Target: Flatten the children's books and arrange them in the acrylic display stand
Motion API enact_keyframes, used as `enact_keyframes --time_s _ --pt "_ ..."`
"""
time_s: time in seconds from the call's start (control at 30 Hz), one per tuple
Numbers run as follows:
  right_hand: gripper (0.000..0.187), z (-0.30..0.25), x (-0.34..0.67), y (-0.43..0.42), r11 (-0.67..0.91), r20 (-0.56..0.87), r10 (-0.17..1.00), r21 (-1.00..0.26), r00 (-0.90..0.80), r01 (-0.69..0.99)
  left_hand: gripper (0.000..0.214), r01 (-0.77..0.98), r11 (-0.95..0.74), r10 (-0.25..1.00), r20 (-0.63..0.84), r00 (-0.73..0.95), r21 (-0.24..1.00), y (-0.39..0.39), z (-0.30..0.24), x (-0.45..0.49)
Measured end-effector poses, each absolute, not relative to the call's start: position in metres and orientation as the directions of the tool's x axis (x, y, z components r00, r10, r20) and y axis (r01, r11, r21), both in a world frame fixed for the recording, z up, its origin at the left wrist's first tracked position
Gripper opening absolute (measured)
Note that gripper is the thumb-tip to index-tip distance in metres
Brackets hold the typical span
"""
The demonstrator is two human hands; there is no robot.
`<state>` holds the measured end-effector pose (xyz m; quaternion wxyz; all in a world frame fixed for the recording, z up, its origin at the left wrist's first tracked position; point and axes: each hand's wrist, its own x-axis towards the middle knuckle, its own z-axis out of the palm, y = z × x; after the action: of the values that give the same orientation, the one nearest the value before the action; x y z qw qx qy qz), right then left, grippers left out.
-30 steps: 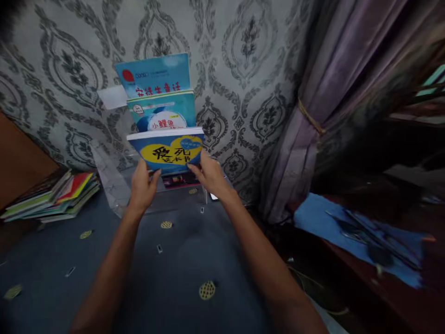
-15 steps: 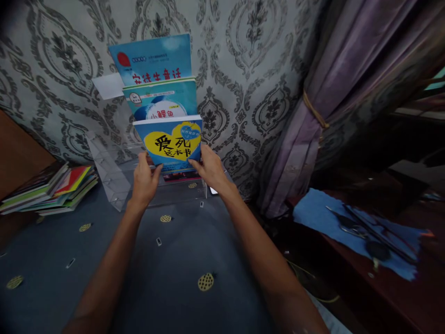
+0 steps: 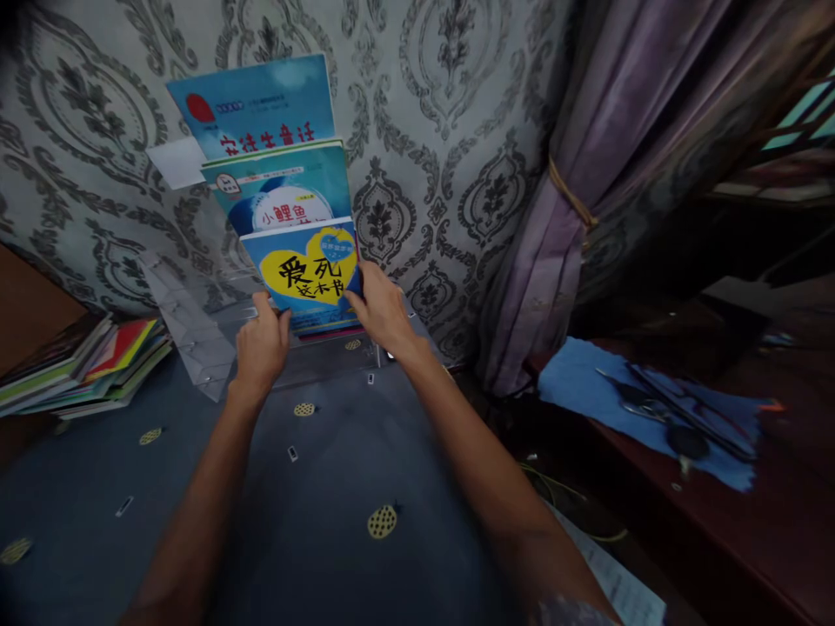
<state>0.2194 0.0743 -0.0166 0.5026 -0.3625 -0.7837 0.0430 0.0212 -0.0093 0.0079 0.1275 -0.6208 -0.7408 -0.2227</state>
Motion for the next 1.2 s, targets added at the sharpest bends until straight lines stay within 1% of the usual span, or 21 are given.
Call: enact_keyframes --time_s 0.27,0.4,0.57,0.7,0.83,0.9,1.07,1.13,1.2 --pt "0.027 -0.017 0.214 0.070 0.698 0.753 0.620 -0.401 -0.220 0.593 0.040 0.972 0.193 0.873 0.429 -0.234 0.137 -0.011 0.008 0.026" --pt "0.023 -0.014 0.216 0.068 0.648 0.725 0.652 -0.381 -0.222 0.659 0.039 0.971 0.196 0.882 0.409 -0.235 0.137 -0.010 0.008 0.027" --pt "0.022 -0.013 0.219 0.068 0.599 0.680 0.701 -0.396 -0.217 0.696 0.037 0.975 0.176 0.893 0.396 -0.215 0.133 -0.010 0.008 0.026" --pt "0.021 -0.011 0.218 0.067 0.556 0.655 0.731 -0.410 -0.191 0.723 0.036 0.980 0.168 0.896 0.398 -0.196 0.104 -0.010 0.007 0.027" --pt "0.021 -0.009 0.214 0.063 0.500 0.638 0.758 -0.436 -0.134 0.748 0.039 0.984 0.168 0.900 0.397 -0.179 0.063 -0.010 0.008 0.027" --pt "0.022 -0.008 0.213 0.061 0.506 0.661 0.743 -0.448 -0.109 0.737 0.041 0.984 0.172 0.901 0.396 -0.177 0.049 -0.010 0.009 0.027" --pt "0.036 -0.007 0.216 0.064 0.547 0.699 0.712 -0.496 -0.064 0.674 0.045 0.986 0.164 0.903 0.396 -0.166 0.040 -0.009 0.008 0.026" --pt "0.034 -0.008 0.217 0.067 0.581 0.707 0.701 -0.490 -0.093 0.650 0.046 0.986 0.161 0.903 0.396 -0.166 0.047 -0.009 0.008 0.026" --pt "0.027 -0.008 0.218 0.069 0.604 0.708 0.695 -0.485 -0.121 0.632 0.046 0.986 0.159 0.908 0.385 -0.168 0.056 -0.010 0.008 0.026"
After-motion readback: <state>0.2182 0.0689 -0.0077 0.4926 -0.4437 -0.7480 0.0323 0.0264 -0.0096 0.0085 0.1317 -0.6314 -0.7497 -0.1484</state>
